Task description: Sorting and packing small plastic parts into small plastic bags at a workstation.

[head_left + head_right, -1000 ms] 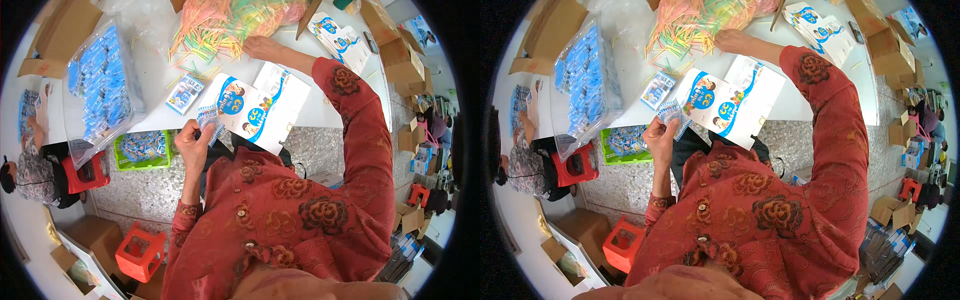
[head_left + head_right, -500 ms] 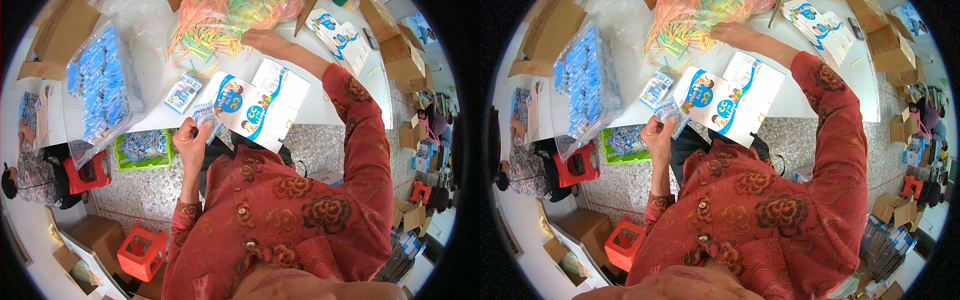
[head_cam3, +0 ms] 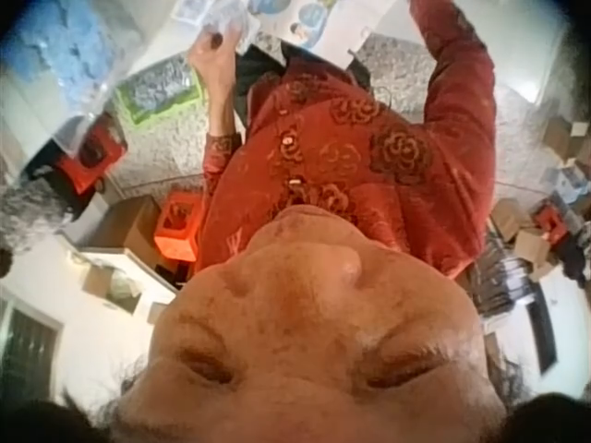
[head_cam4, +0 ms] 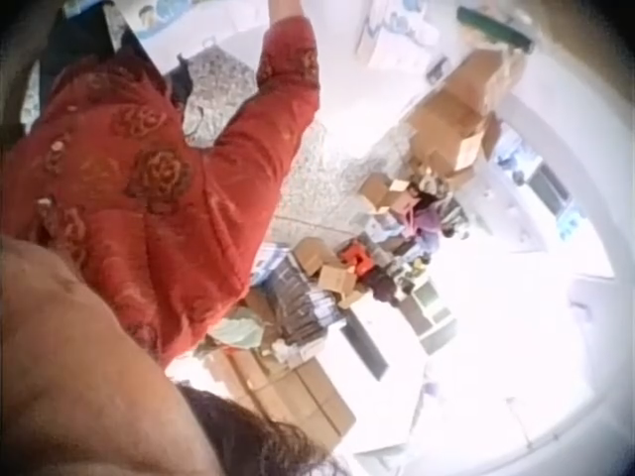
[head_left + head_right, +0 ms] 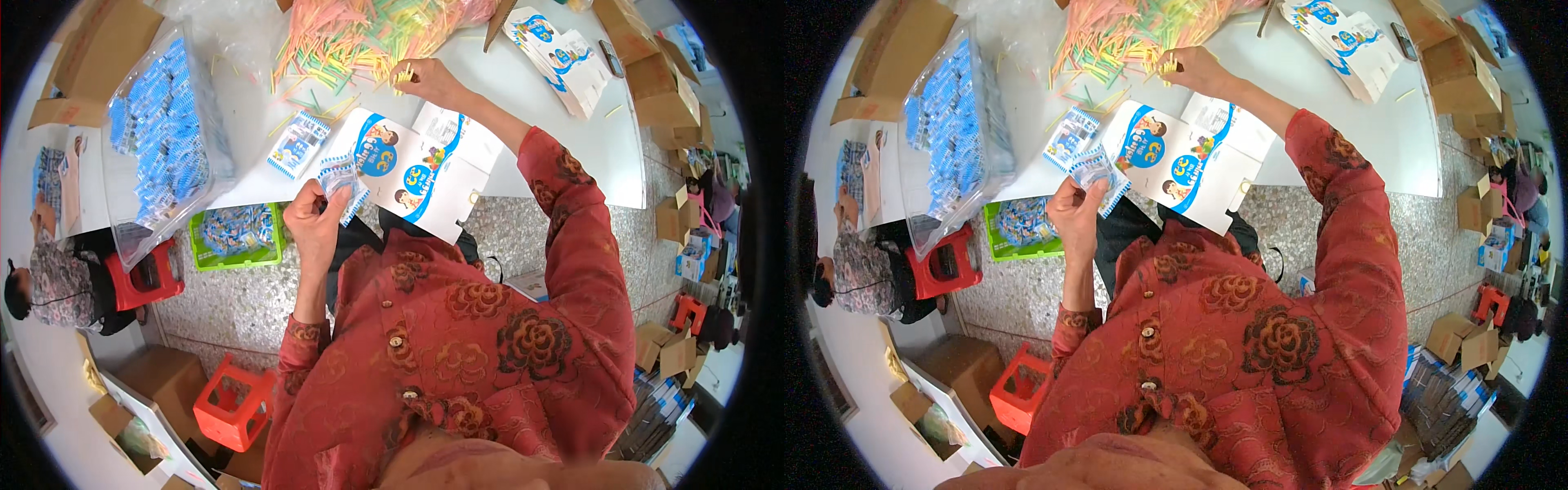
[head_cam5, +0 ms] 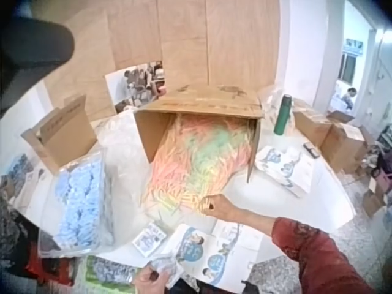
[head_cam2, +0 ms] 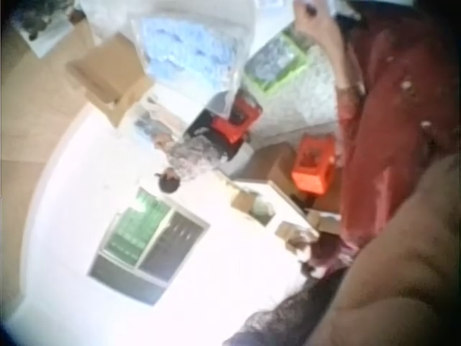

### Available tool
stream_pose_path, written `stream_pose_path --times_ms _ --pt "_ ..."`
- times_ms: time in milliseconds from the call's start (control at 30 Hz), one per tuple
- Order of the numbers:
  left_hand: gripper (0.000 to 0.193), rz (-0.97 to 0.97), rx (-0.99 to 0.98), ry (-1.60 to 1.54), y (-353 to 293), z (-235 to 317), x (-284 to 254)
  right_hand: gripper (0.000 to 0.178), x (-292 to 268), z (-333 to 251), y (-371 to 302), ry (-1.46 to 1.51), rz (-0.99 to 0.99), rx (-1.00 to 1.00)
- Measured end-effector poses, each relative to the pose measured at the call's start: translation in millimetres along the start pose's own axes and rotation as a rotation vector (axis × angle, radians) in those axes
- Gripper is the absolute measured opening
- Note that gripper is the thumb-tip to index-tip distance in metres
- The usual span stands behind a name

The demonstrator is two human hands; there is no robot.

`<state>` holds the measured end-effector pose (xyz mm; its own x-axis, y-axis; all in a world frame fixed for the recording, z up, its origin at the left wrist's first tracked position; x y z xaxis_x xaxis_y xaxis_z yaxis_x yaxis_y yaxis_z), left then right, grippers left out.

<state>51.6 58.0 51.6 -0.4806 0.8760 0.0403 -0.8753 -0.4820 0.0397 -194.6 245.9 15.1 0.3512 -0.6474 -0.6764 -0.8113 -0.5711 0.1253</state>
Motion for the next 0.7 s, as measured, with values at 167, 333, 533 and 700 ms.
stream_pose_path --times_ms 167,333,533,700 --pt "0.013 0.008 0.009 0.008 1.5 -0.2 5.4 0.023 0.5 -1.4 -1.7 -0.015 0.047 -0.043" --pt "0.008 -0.009 0.099 -0.001 6.2 6.7 7.1 0.019 -18.9 -47.2 -14.6 0.132 0.064 -0.020" --pt "0.010 -0.010 0.238 0.165 8.2 16.0 10.2 0.012 -52.8 -140.5 -48.7 0.770 -0.113 -0.055" --pt "0.012 -0.009 0.296 0.175 6.7 14.1 12.0 0.012 -48.9 -162.9 -63.3 0.812 -0.295 -0.021"
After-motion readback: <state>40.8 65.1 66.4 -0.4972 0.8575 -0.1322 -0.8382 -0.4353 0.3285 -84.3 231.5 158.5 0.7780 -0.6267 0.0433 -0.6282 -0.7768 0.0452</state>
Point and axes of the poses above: each hand's wrist, its own y-axis towards the middle knuckle, its own x-axis out of the palm, z = x × y, the point moved 1 cm from there along y, towards the middle knuckle, and after that the axes turned 6 degrees about z, right-handed, at the moved point
